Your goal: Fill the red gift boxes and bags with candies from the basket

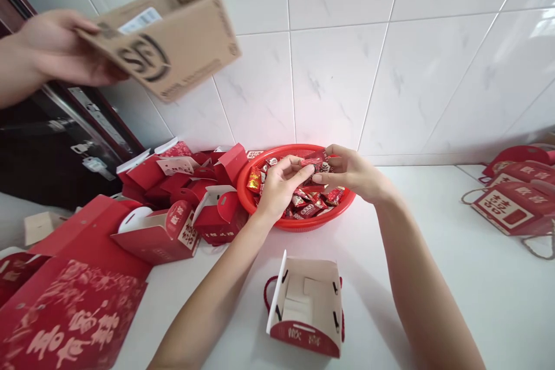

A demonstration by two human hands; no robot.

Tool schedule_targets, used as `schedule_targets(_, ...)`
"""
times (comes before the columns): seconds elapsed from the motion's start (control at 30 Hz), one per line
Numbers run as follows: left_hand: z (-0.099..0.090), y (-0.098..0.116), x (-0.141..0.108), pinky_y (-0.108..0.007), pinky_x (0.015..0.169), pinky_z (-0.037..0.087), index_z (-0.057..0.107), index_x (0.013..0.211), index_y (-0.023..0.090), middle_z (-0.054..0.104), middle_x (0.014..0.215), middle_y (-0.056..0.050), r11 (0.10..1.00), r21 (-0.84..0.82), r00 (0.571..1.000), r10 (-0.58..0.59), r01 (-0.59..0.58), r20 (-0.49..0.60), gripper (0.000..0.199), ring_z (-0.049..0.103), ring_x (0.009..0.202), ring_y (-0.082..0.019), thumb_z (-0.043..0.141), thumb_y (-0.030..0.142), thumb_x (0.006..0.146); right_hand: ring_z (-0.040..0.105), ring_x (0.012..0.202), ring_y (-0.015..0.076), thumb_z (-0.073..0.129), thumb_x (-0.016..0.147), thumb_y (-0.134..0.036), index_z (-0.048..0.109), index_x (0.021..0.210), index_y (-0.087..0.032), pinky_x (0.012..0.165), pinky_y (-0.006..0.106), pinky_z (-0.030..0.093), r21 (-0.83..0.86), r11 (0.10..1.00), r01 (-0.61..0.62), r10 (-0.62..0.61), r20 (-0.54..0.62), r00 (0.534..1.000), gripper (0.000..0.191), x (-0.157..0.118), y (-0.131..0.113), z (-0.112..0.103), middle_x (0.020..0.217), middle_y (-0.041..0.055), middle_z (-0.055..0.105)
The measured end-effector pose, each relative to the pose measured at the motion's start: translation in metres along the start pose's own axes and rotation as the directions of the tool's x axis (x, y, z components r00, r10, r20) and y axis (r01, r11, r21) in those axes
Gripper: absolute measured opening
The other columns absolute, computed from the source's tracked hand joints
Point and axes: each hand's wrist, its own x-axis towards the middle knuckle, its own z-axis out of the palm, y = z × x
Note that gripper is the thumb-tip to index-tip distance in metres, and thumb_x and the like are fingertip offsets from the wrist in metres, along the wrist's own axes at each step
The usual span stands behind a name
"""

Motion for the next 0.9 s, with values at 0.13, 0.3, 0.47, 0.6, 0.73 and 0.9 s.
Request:
schedule_targets(0.13,-0.018,0.002,0.007,-0.033,0.081,0.056,0.071,0.096,0.019,0.072,0.084,-0.001,0.994,0.092,0.993,-0.066,0.057,0.093,0.034,0.069,0.084,-0.019,0.079,0.046,0.076,0.069,0.072,0.0185,0.090,0.065,-0.034,0.062,0.092,-0.020,0.054,0.028,0.058,-0.042,0.999,0.020,-0.023,-0.075,0.997,0.042,0.001,0.001,-0.003,0.082,0.0030,0.072)
schedule_targets(0.3,-0.052,-0.006,0.019,-0.036,0.086,0.056,0.074,0.101,0.018,0.076,0.094,-0.006,0.839,0.542,0.961,-0.105,-0.053,0.255,0.026,0.071,0.090,-0.023,0.072,0.031,0.080,0.072,0.079,0.0220,0.091,0.063,-0.035,0.062,0.097,-0.021,0.059,0.033,0.063,0.014,0.999,0.051,-0.046,-0.231,0.972,0.047,-0.003,-0.002,-0.017,0.090,0.0037,0.073)
schedule_targets(0.47,-0.036,-0.019,0.032,-0.036,0.089,0.053,0.073,0.109,0.019,0.073,0.115,-0.008,0.565,0.762,0.824,-0.234,-0.317,0.516,0.026,0.069,0.101,-0.025,0.063,0.027,0.087,0.071,0.080,0.0228,0.093,0.059,-0.035,0.061,0.092,-0.022,0.056,0.032,0.062,0.003,0.999,0.042,-0.040,-0.269,0.962,0.047,-0.004,-0.003,-0.021,0.084,0.0024,0.072)
schedule_targets(0.6,-0.002,-0.025,0.047,-0.034,0.084,0.050,0.070,0.094,0.017,0.071,0.104,-0.010,0.309,0.773,0.727,-0.273,-0.554,0.630,0.018,0.066,0.099,-0.027,0.060,0.031,0.094,0.070,0.074,0.0213,0.090,0.062,-0.032,0.062,0.093,-0.021,0.056,0.032,0.060,-0.022,0.999,0.023,-0.028,-0.263,0.964,0.043,-0.004,-0.002,-0.020,0.085,0.0033,0.073)
schedule_targets(0.73,0.015,-0.033,0.056,-0.034,0.084,0.047,0.071,0.098,0.015,0.067,0.107,-0.014,0.234,0.770,0.717,-0.282,-0.594,0.638,0.017,0.062,0.105,-0.030,0.070,0.027,0.087,0.069,0.074,0.0217,0.088,0.064,-0.031,0.063,0.094,-0.021,0.058,0.034,0.060,-0.045,0.999,0.013,-0.024,-0.268,0.963,0.041,-0.006,-0.003,-0.022,0.085,0.0038,0.073)
schedule_targets(0.9,0.003,-0.036,0.057,-0.033,0.076,0.048,0.075,0.075,0.020,0.067,0.086,-0.007,0.448,0.779,0.780,-0.239,-0.440,0.578,0.015,0.066,0.090,-0.029,0.084,0.027,0.067,0.070,0.076,0.0237,0.087,0.066,-0.031,0.066,0.096,-0.021,0.066,0.039,0.060,-0.073,0.997,-0.011,-0.010,-0.278,0.960,0.038,-0.009,-0.007,-0.027,0.088,0.0058,0.074)
